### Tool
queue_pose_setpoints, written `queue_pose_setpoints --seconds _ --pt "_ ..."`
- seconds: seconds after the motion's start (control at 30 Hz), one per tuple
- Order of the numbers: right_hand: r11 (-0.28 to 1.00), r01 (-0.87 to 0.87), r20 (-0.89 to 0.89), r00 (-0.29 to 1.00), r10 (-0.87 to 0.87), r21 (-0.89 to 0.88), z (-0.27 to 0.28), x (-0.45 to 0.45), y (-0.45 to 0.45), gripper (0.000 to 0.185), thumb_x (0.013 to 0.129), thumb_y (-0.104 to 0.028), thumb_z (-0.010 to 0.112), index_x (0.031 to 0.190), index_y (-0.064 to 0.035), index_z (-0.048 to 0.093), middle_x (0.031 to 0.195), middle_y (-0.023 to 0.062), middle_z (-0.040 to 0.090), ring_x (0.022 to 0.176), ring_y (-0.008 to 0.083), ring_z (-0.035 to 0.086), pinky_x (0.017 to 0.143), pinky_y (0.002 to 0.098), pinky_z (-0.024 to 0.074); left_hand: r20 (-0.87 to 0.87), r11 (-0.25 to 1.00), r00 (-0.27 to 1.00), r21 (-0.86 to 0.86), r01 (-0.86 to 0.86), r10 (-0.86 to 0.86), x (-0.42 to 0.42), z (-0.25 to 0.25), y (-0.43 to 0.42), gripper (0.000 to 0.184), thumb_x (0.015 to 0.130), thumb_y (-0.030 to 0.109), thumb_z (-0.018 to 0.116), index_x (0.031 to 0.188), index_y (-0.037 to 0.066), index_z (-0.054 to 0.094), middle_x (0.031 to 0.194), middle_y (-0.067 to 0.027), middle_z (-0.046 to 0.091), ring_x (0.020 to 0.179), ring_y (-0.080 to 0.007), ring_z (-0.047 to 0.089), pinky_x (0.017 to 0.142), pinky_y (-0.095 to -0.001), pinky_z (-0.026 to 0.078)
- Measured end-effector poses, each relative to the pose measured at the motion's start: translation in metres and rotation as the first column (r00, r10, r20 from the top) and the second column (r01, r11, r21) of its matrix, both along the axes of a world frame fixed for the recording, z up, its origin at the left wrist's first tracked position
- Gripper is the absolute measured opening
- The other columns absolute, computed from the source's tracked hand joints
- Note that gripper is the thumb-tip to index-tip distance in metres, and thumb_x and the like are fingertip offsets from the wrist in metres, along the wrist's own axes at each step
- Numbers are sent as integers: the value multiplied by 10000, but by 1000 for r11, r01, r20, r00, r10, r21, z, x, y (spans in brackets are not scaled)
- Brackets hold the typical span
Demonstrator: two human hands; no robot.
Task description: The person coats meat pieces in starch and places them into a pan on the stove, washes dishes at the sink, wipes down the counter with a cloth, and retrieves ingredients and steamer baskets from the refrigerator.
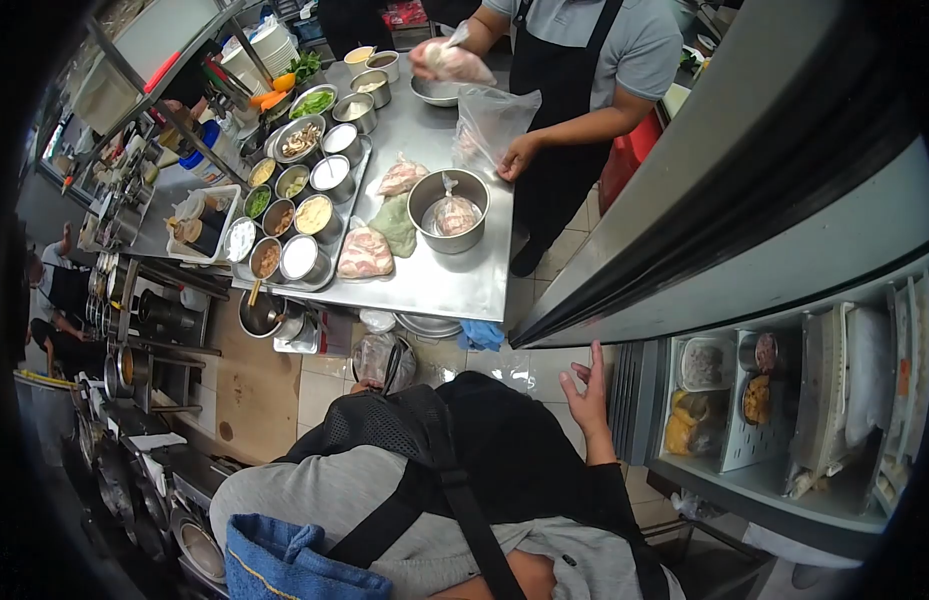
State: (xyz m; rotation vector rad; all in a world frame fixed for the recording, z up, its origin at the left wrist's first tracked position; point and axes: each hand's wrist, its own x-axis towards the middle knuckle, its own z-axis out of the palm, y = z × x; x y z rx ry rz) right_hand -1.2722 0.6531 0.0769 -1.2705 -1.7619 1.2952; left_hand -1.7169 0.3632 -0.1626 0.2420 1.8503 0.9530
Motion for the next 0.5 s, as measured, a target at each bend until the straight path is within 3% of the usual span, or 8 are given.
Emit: queue_pose_setpoints --seconds 0.07,0.17,0.27,0.37,0.5 --pt "1000 5 -6 1000 -5 24 4 -4 3 893 842 -105 688 1548 -130 141 1531 146 302 1106 239 578 960 359 455 -171 981 980 -178 72 -103 3 -21 -3 192 773 185 725 867 17 709 777 -47 681 731 -148 623 669 -297 494" --pt "997 18 -13 1000 -17 81 18 -11 9 924 836 -84 684 1553 -135 104 1567 148 228 1109 248 576 956 359 460 -98 995 994 -89 42 -51 6 8 -2 237 758 228 731 884 28 717 805 -37 694 752 -168 634 718 -308 504" --pt "996 10 -54 999 -6 87 29 -17 20 947 836 -71 681 1556 -136 70 1596 158 145 1107 244 571 959 361 459 -227 981 955 -72 178 -190 1 14 5 186 774 189 705 865 27 701 771 -42 678 738 -162 629 695 -299 502" --pt "996 2 -64 998 4 84 27 -22 22 944 840 -71 680 1556 -132 69 1598 151 138 1103 242 569 960 359 457 125 999 992 40 -30 25 1 18 19 144 782 162 694 845 34 675 732 -44 656 718 -147 626 662 -285 496" --pt "997 6 -84 997 0 73 28 -27 27 937 849 -79 680 1557 -138 69 1607 124 130 1116 244 565 968 363 451 68 998 997 -39 -46 48 3 21 15 130 791 153 703 837 44 649 707 -41 635 695 -127 619 631 -261 484"
